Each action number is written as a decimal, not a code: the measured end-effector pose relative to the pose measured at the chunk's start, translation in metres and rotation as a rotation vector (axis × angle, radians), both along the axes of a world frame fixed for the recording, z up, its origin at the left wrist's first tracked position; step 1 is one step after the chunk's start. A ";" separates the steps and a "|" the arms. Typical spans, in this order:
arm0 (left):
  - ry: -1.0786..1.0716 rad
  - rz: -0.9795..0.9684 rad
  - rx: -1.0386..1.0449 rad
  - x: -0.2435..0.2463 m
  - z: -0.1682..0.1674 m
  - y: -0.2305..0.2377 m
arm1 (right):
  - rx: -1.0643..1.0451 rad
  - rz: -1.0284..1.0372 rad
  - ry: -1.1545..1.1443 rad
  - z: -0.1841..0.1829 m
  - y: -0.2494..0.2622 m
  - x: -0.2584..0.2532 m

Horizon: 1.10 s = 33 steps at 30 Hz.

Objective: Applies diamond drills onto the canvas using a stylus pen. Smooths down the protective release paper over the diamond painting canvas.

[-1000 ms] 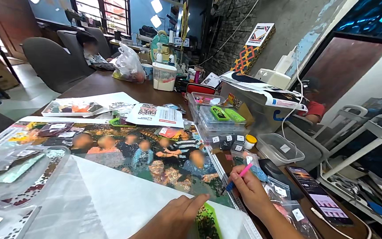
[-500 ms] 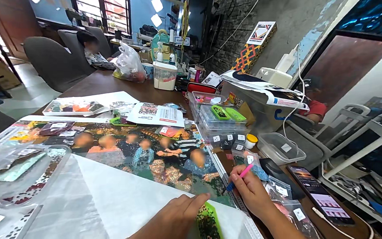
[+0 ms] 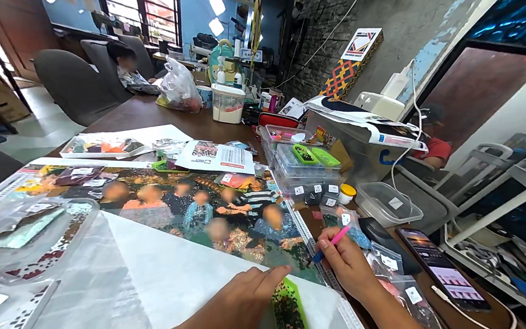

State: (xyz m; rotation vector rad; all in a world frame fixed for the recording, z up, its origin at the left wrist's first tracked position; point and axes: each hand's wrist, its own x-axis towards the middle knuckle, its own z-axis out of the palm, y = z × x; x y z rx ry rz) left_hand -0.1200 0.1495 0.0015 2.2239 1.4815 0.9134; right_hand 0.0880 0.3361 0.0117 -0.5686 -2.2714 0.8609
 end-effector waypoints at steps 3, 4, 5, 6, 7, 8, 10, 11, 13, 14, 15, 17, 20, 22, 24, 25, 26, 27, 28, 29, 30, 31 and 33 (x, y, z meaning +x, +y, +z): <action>0.008 0.005 0.002 0.000 0.000 0.000 | 0.019 -0.004 0.009 -0.001 0.000 0.000; 0.010 0.002 0.001 0.000 0.000 0.000 | 0.021 -0.003 0.014 -0.001 0.000 0.000; 0.012 -0.001 0.002 0.000 0.000 0.000 | 0.021 -0.001 0.019 -0.001 0.000 0.000; 0.015 -0.003 0.008 -0.001 -0.001 0.001 | 0.021 0.000 0.024 -0.001 0.000 0.000; 0.015 -0.005 0.013 -0.001 -0.002 0.001 | 0.021 0.003 0.027 -0.002 0.000 0.000; 0.015 -0.005 0.016 -0.001 -0.002 0.001 | 0.018 0.005 0.030 -0.003 0.000 0.000; 0.015 -0.006 0.019 -0.001 -0.001 0.000 | 0.015 0.007 0.033 -0.003 0.001 0.000; 0.015 -0.006 0.019 -0.001 -0.001 0.000 | 0.015 0.009 0.034 -0.003 0.001 0.000; 0.017 -0.003 0.011 0.000 -0.001 0.001 | 0.015 0.013 0.033 -0.003 0.001 0.000; 0.014 -0.002 0.009 0.000 -0.001 0.000 | 0.014 0.012 0.030 -0.004 0.001 0.000; 0.015 0.000 0.012 0.000 -0.001 0.000 | 0.015 0.011 0.026 -0.004 0.001 0.000; 0.014 0.002 0.023 0.000 -0.002 0.000 | 0.027 0.012 0.017 -0.005 0.001 -0.001; 0.019 0.004 0.027 0.000 -0.001 0.000 | 0.069 0.012 0.015 -0.006 0.001 0.000; 0.019 0.002 0.037 -0.001 -0.003 0.000 | 0.086 0.000 0.020 -0.005 0.001 0.000; 0.019 0.000 0.040 -0.001 -0.003 0.000 | 0.079 -0.013 0.034 -0.004 0.000 0.000; 0.022 0.000 0.037 -0.001 -0.003 0.000 | 0.070 -0.020 0.037 -0.003 0.000 0.000; 0.026 0.000 0.034 -0.001 -0.003 0.000 | 0.064 -0.023 0.037 -0.003 0.000 -0.001; 0.024 0.000 0.034 -0.001 -0.003 0.000 | 0.062 -0.023 0.032 -0.004 0.000 -0.001; 0.020 0.001 0.037 -0.001 -0.003 0.000 | 0.059 -0.019 0.029 -0.004 0.000 -0.001; 0.013 0.001 0.033 0.000 -0.003 0.001 | 0.056 -0.017 0.025 -0.004 -0.001 -0.001; 0.004 0.003 0.018 0.000 -0.001 0.000 | 0.052 -0.013 0.025 -0.005 -0.001 -0.001; 0.004 0.004 0.002 0.000 0.000 0.000 | 0.050 -0.009 0.024 -0.005 -0.001 -0.001; 0.009 0.004 -0.011 0.000 0.002 0.000 | 0.051 -0.005 0.022 -0.005 -0.001 -0.001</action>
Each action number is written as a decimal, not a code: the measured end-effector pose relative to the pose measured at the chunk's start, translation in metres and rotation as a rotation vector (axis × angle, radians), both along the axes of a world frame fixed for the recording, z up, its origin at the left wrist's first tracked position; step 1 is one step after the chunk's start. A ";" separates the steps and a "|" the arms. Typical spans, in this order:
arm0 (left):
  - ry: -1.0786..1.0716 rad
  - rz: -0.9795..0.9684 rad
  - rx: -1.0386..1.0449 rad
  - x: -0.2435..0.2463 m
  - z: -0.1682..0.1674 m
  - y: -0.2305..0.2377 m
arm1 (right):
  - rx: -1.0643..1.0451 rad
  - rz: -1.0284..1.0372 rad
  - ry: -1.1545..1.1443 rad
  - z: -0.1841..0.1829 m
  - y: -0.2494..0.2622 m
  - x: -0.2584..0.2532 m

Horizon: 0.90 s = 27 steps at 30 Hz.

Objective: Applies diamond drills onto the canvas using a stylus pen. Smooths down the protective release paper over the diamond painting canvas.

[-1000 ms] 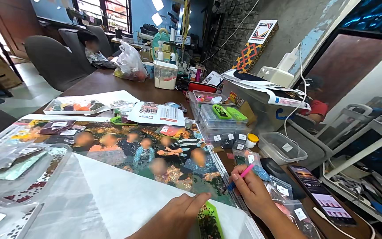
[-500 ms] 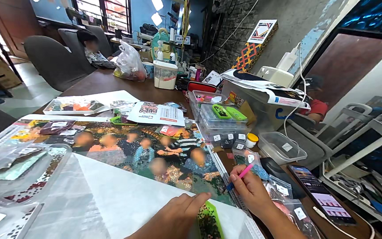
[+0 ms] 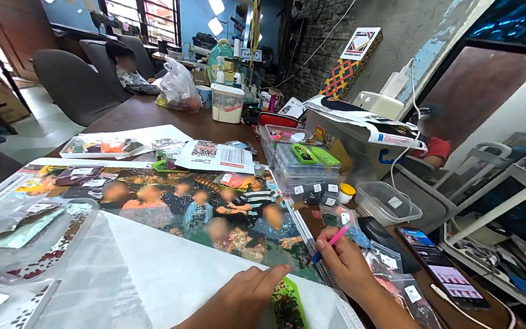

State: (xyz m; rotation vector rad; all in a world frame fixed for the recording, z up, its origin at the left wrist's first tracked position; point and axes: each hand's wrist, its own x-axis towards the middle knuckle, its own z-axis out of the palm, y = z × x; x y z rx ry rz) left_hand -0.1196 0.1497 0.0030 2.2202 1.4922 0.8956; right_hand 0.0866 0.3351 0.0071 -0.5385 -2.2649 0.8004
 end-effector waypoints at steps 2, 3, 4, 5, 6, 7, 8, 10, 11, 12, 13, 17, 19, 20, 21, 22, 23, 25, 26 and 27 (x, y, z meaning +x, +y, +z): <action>0.007 0.000 0.011 0.000 -0.001 0.000 | 0.025 0.002 -0.007 0.000 -0.001 0.000; 0.008 0.000 0.016 0.000 -0.002 0.000 | 0.047 0.005 -0.015 0.000 -0.001 -0.001; 0.009 0.000 0.018 -0.001 -0.002 0.000 | 0.074 0.008 -0.024 0.000 -0.002 -0.001; 0.012 0.002 0.021 -0.001 -0.002 0.000 | 0.098 0.008 -0.031 0.000 -0.002 -0.001; 0.015 0.005 0.024 -0.001 -0.003 0.000 | 0.117 0.004 -0.033 0.000 -0.003 -0.002; 0.014 0.005 0.026 -0.001 -0.003 0.000 | 0.125 0.000 -0.032 0.000 -0.003 -0.002; 0.012 0.002 0.024 -0.001 -0.003 0.000 | 0.126 -0.006 -0.021 0.000 -0.004 -0.002; 0.008 -0.004 0.015 -0.001 -0.002 0.000 | 0.131 -0.017 0.025 0.000 -0.006 -0.002; 0.008 -0.006 0.005 -0.001 -0.001 0.000 | 0.133 -0.023 0.057 0.000 -0.007 -0.003; 0.004 -0.011 -0.007 -0.001 0.000 0.000 | 0.126 -0.018 0.089 0.002 -0.009 -0.004; 0.006 -0.014 -0.012 -0.001 0.001 0.000 | 0.115 0.001 0.114 0.003 -0.013 -0.005; 0.011 -0.010 0.020 0.000 -0.002 0.002 | 0.063 0.173 0.161 0.004 -0.027 -0.010; 0.013 -0.011 0.016 0.000 -0.001 0.002 | 0.066 0.237 0.163 0.002 -0.032 -0.013; 0.014 -0.011 0.018 0.000 -0.001 0.002 | 0.068 0.255 0.157 0.002 -0.034 -0.014; 0.014 -0.012 0.025 0.000 -0.001 0.002 | 0.070 0.268 0.149 0.001 -0.036 -0.015; 0.013 -0.009 0.043 0.000 -0.001 0.002 | 0.075 0.275 0.142 0.001 -0.037 -0.016; 0.014 -0.007 0.057 0.001 -0.002 0.002 | 0.076 0.280 0.138 0.000 -0.037 -0.016; 0.009 -0.006 0.063 0.001 -0.003 0.003 | 0.080 0.281 0.139 -0.001 -0.037 -0.017; 0.006 -0.003 0.065 0.001 -0.004 0.003 | 0.087 0.274 0.141 -0.001 -0.037 -0.017; 0.006 0.001 0.074 0.001 -0.005 0.003 | 0.095 0.265 0.139 -0.002 -0.036 -0.016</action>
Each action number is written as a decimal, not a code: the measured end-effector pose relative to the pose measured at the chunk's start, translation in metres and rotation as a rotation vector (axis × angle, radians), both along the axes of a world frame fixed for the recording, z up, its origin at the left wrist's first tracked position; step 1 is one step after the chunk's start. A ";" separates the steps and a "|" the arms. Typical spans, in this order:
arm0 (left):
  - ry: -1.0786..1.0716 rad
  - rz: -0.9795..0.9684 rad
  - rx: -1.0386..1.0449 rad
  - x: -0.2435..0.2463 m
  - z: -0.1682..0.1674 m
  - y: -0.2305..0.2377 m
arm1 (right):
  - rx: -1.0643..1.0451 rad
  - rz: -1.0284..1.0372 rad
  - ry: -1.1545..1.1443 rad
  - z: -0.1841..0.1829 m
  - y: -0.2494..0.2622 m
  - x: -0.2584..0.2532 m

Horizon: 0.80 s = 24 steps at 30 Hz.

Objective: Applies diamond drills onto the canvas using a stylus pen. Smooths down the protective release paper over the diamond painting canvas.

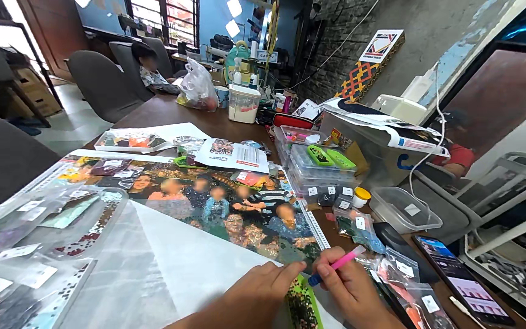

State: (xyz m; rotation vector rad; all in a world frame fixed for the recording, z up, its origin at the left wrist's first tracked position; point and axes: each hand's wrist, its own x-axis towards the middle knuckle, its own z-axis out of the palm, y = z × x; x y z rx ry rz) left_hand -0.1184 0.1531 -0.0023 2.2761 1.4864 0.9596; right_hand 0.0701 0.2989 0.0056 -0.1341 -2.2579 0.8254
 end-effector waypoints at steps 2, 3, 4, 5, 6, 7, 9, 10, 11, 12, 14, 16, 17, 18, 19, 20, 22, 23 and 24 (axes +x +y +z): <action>0.002 0.004 0.009 0.000 -0.001 0.000 | 0.003 -0.017 0.000 -0.001 0.001 0.000; 0.006 0.006 0.003 0.000 0.000 0.000 | -0.003 -0.021 -0.004 -0.001 0.000 0.000; 0.012 0.008 0.004 0.000 0.000 0.000 | -0.006 -0.021 -0.008 -0.001 0.000 0.000; 0.018 0.008 0.009 0.000 0.000 0.000 | -0.006 -0.019 -0.011 -0.001 0.000 0.000; 0.021 0.009 0.016 0.000 0.000 0.000 | -0.004 -0.017 -0.014 -0.001 0.000 -0.001; 0.021 0.010 0.025 0.000 -0.001 0.000 | -0.001 -0.016 -0.016 -0.001 -0.001 -0.001; 0.018 0.007 0.027 0.000 -0.001 0.000 | -0.001 -0.010 -0.018 -0.002 -0.002 -0.002; 0.014 0.006 0.018 0.000 0.000 0.000 | -0.003 -0.006 -0.016 -0.002 -0.002 -0.002; 0.015 0.009 0.020 0.000 0.000 0.000 | -0.006 0.000 -0.015 -0.002 -0.002 -0.002; 0.017 0.010 0.018 0.000 0.000 0.000 | -0.005 0.003 -0.014 -0.002 -0.002 -0.003; 0.020 0.012 0.040 0.000 -0.003 0.001 | -0.002 0.006 -0.010 -0.001 -0.003 -0.003; 0.021 0.020 0.043 0.001 -0.003 0.001 | 0.000 0.006 -0.002 0.000 -0.003 -0.004; 0.021 0.026 0.038 0.002 -0.002 0.001 | -0.001 0.005 0.007 0.000 -0.003 -0.003; 0.020 0.033 0.037 0.002 -0.001 0.001 | -0.002 0.005 0.015 0.001 -0.003 -0.003; 0.024 0.042 0.044 0.002 0.000 0.001 | -0.003 0.002 0.022 0.001 -0.002 -0.002; 0.029 0.051 0.049 0.003 0.000 0.001 | -0.006 0.001 0.025 0.002 -0.002 -0.001; 0.035 0.068 0.043 0.003 0.002 0.001 | -0.011 0.006 0.026 0.003 -0.001 0.000; 0.033 0.071 0.039 0.003 0.002 0.001 | -0.013 0.008 0.027 0.003 0.000 0.000; 0.028 0.067 0.032 0.002 0.001 0.002 | -0.015 0.009 0.029 0.003 0.000 0.000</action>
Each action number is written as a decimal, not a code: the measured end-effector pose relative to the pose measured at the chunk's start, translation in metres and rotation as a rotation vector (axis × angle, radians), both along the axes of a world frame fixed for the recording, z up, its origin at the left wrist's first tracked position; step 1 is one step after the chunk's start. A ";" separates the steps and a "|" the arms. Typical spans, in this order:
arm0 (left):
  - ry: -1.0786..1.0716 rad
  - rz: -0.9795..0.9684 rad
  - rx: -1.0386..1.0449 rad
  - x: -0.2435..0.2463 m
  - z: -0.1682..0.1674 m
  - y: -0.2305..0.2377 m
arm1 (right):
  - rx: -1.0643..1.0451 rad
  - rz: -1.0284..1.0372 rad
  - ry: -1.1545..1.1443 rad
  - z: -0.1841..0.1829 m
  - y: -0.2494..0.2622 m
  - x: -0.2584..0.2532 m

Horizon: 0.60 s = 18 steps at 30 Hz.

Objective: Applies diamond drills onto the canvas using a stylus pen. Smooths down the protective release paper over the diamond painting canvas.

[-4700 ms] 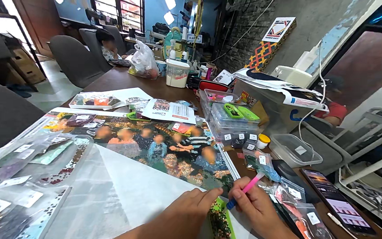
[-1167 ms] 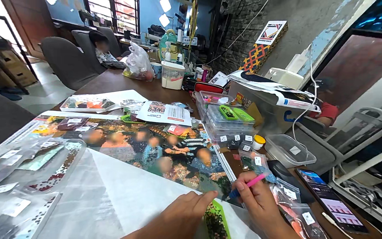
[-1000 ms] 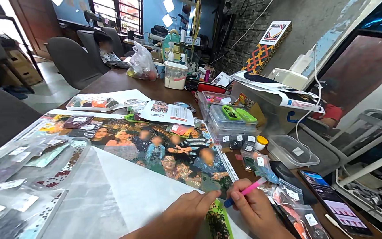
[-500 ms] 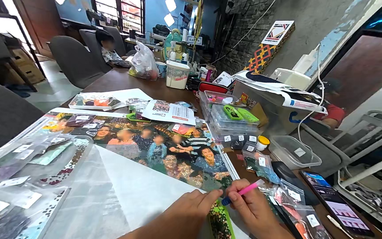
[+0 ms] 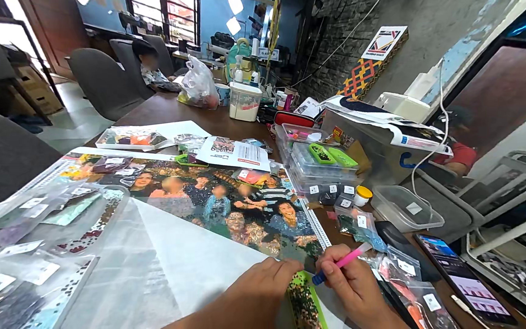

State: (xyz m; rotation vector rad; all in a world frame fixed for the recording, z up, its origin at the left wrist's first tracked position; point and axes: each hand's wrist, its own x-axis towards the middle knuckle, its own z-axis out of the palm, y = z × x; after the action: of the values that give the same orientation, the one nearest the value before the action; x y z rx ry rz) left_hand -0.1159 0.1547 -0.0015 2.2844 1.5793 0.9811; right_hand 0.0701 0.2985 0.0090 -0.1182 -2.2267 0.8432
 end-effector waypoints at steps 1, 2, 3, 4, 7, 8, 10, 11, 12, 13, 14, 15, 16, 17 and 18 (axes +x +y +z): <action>-0.005 -0.009 0.000 -0.001 -0.002 0.001 | -0.001 -0.001 0.004 0.000 0.000 0.000; -0.004 -0.023 0.010 -0.001 -0.004 0.002 | -0.002 -0.004 0.007 0.000 0.000 0.000; -0.003 -0.043 0.020 -0.002 -0.006 0.003 | -0.002 -0.009 0.011 0.001 0.001 0.001; -0.002 -0.063 0.020 -0.002 -0.007 0.003 | -0.003 -0.013 0.013 0.001 0.001 0.001; 0.008 -0.084 -0.011 -0.003 -0.005 0.002 | -0.008 -0.025 0.026 0.002 0.003 0.003; 0.011 -0.086 -0.024 -0.003 -0.004 0.001 | -0.009 -0.026 0.029 0.001 0.004 0.003; 0.020 -0.084 -0.028 -0.003 -0.003 0.001 | -0.018 -0.019 0.029 0.001 0.004 0.003; 0.022 -0.081 -0.023 -0.003 -0.003 0.001 | -0.023 -0.016 0.029 0.001 0.003 0.003; 0.027 -0.078 -0.023 -0.003 -0.003 0.002 | -0.029 -0.013 0.029 0.001 0.003 0.003; 0.035 -0.075 -0.019 -0.002 -0.004 0.002 | -0.035 -0.011 0.030 0.001 0.003 0.003; 0.044 -0.068 -0.012 -0.002 -0.004 0.002 | -0.038 -0.008 0.029 0.001 0.002 0.002; 0.054 -0.058 0.000 -0.002 -0.005 0.002 | -0.037 -0.004 0.026 0.001 0.002 0.002; 0.060 -0.052 0.003 -0.002 -0.006 0.003 | -0.033 0.001 0.020 0.001 0.001 0.002; 0.062 -0.049 0.000 -0.001 -0.006 0.003 | -0.026 0.004 0.012 0.001 0.001 0.002; 0.064 -0.048 0.000 -0.001 -0.006 0.003 | -0.018 0.007 0.004 0.000 0.001 0.001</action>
State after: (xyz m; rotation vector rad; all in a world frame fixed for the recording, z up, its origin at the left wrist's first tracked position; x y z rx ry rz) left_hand -0.1174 0.1578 -0.0076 2.3641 1.5415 0.9046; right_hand 0.0712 0.2995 0.0095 -0.1175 -2.2172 0.8669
